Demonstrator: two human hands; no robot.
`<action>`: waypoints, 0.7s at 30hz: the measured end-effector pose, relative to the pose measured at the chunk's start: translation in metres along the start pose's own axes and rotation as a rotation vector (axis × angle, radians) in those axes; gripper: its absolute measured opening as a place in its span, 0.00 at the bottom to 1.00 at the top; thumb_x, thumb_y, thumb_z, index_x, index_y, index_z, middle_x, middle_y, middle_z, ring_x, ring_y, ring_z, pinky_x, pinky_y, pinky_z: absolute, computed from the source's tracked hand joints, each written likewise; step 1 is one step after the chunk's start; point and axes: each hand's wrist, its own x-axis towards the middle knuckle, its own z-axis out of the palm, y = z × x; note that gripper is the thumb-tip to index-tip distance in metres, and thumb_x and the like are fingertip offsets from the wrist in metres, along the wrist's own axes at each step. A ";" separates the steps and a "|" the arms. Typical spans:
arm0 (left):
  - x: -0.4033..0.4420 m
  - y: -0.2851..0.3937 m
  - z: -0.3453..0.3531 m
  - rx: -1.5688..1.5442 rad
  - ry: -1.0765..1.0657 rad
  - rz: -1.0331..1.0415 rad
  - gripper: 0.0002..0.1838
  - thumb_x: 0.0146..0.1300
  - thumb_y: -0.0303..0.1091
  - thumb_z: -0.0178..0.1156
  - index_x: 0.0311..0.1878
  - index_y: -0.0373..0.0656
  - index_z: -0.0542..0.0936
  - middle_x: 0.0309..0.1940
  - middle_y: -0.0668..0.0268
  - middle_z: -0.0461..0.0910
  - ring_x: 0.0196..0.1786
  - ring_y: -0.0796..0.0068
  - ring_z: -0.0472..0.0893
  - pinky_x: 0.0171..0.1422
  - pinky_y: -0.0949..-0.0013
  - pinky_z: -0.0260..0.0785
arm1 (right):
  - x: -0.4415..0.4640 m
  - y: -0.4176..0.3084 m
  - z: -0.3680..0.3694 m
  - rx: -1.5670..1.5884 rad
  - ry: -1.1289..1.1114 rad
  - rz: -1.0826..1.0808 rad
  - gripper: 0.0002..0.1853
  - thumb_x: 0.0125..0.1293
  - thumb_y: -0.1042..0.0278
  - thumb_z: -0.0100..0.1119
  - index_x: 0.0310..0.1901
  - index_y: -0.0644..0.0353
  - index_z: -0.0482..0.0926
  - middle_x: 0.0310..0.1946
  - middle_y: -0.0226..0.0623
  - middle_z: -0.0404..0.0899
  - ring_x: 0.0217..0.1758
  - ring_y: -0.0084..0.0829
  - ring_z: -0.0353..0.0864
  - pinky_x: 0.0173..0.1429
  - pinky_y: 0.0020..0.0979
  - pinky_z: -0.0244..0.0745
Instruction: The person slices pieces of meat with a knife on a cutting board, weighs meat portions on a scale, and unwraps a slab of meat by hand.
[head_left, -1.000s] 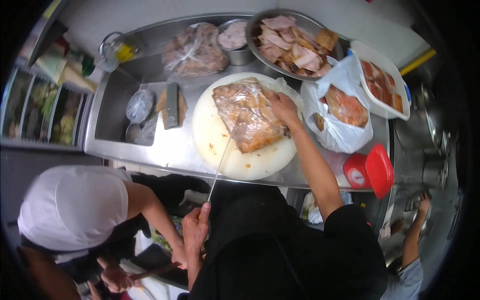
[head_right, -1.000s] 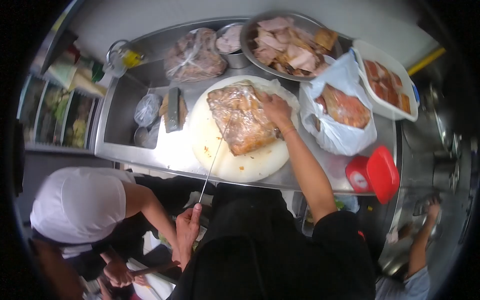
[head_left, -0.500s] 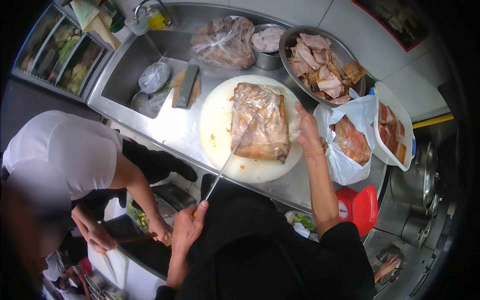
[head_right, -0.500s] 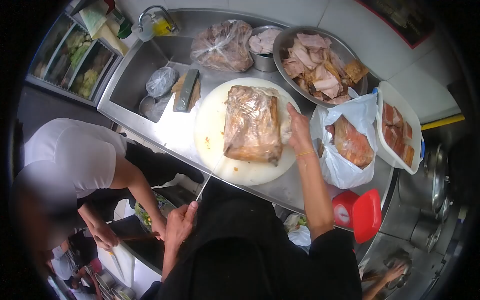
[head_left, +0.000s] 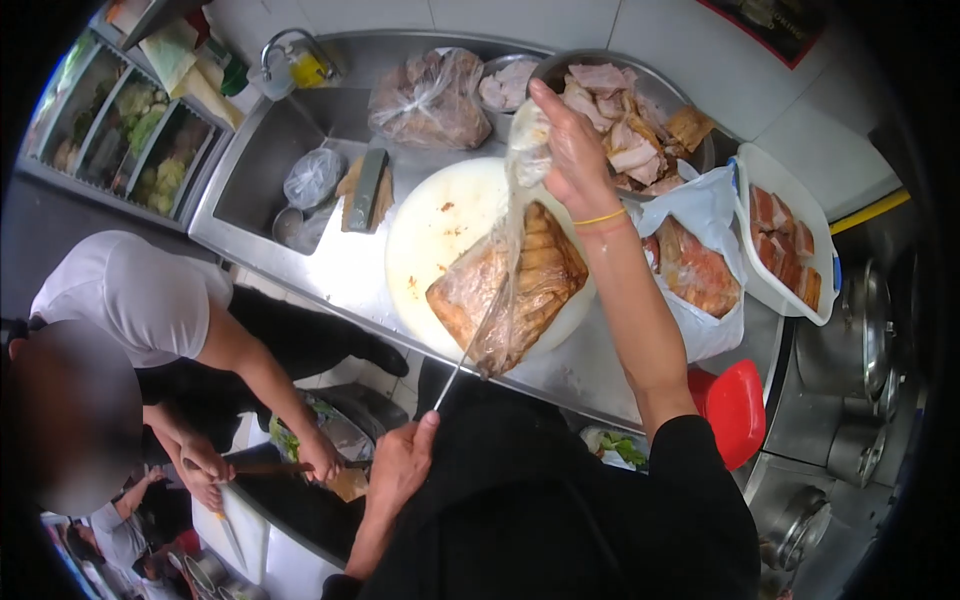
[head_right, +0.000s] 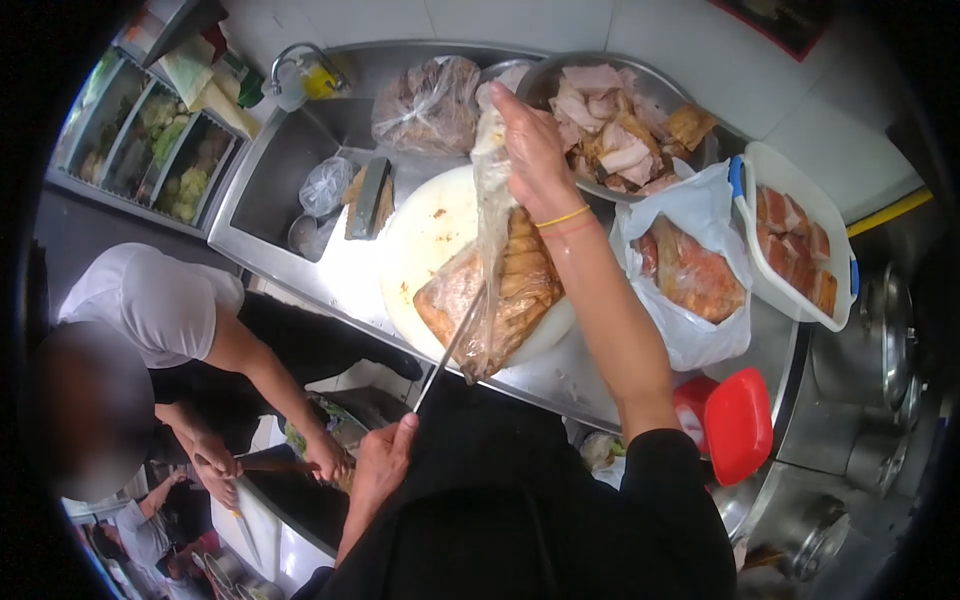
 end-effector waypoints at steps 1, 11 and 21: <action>0.002 0.001 0.002 0.000 0.000 0.012 0.36 0.76 0.59 0.51 0.30 0.29 0.79 0.21 0.43 0.75 0.28 0.45 0.78 0.40 0.50 0.70 | 0.005 -0.009 0.013 -0.015 -0.027 -0.058 0.09 0.73 0.62 0.64 0.46 0.59 0.84 0.38 0.27 0.84 0.42 0.19 0.82 0.46 0.25 0.76; 0.008 -0.031 -0.026 -0.218 0.131 -0.105 0.33 0.77 0.57 0.53 0.39 0.29 0.85 0.22 0.52 0.80 0.29 0.70 0.78 0.39 0.61 0.71 | -0.036 -0.070 0.055 -0.969 -0.175 -0.632 0.14 0.65 0.60 0.68 0.31 0.64 0.87 0.31 0.29 0.83 0.33 0.19 0.77 0.40 0.26 0.72; 0.055 -0.046 -0.045 -0.254 0.172 0.064 0.32 0.76 0.55 0.54 0.31 0.29 0.80 0.19 0.48 0.73 0.26 0.68 0.70 0.37 0.56 0.69 | -0.091 0.084 -0.034 -1.139 0.027 -0.041 0.30 0.56 0.52 0.76 0.54 0.65 0.79 0.58 0.51 0.79 0.57 0.39 0.79 0.59 0.40 0.74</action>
